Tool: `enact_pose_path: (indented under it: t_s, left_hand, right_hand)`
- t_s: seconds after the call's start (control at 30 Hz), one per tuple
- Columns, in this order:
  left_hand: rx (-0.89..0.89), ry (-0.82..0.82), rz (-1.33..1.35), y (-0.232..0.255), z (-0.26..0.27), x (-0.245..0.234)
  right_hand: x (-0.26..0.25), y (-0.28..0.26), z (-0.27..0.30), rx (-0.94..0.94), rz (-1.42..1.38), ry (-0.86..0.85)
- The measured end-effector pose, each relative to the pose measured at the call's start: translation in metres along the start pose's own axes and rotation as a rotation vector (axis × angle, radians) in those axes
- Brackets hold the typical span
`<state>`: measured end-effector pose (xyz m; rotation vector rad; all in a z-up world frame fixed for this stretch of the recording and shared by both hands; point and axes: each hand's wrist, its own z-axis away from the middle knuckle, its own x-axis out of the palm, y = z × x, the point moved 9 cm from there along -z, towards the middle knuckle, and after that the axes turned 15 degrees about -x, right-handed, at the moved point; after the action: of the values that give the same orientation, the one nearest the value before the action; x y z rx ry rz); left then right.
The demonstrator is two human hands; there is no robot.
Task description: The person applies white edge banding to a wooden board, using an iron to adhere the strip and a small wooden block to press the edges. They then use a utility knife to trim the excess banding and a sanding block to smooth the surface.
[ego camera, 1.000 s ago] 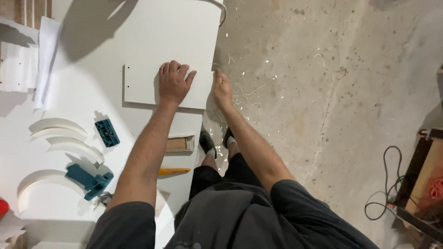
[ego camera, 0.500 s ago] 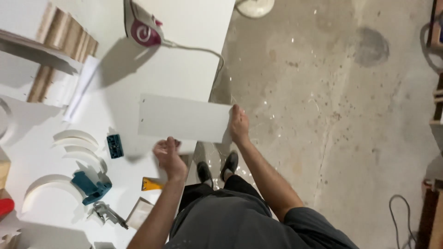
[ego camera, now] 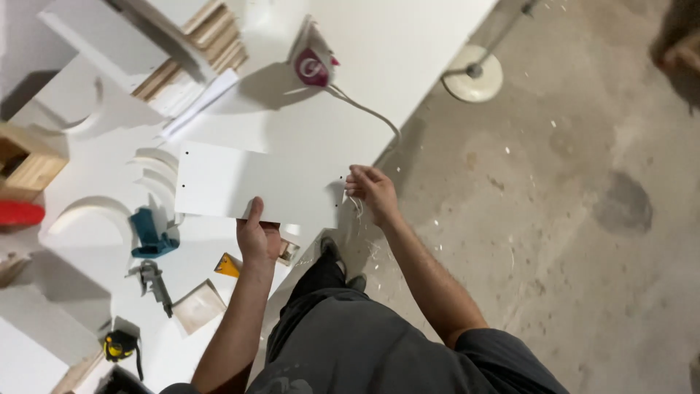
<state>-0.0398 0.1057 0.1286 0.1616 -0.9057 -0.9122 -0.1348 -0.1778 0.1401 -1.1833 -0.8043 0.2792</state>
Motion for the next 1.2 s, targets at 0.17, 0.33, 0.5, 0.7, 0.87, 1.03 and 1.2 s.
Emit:
enact_pose_path:
  t_s: [0.17,0.33,0.5,0.7,0.87,1.03,1.2]
  left_hand:
    - [0.120,-0.057,0.072,0.026,-0.023,-0.016]
    - [0.183,-0.064,0.109,0.042,-0.058,-0.050]
    - [0.274,-0.098,0.140,0.050,-0.122,-0.113]
    - [0.424,-0.088,0.257,0.044,-0.129,-0.149]
    - [0.447,-0.048,0.676,0.091,0.026,0.068]
    - [0.669,0.088,0.790,0.099,0.024,0.082]
    - [0.940,-0.726,0.277,0.110,-0.074,-0.033]
  right_hand:
    - [0.065,0.014,-0.035,-0.003,0.076,-0.274]
    - [0.116,0.004,-0.050,0.053,0.114,-0.411]
    - [0.147,0.023,-0.083,0.091,0.162,-0.533]
    - [0.183,0.017,-0.101,0.026,0.193,-0.762]
    - [0.191,0.006,-0.102,-0.028,0.136,-0.962]
    - [0.208,-0.081,-0.083,-0.426,0.015,-1.132]
    - [0.203,-0.110,-0.074,-0.688,-0.079,-1.183]
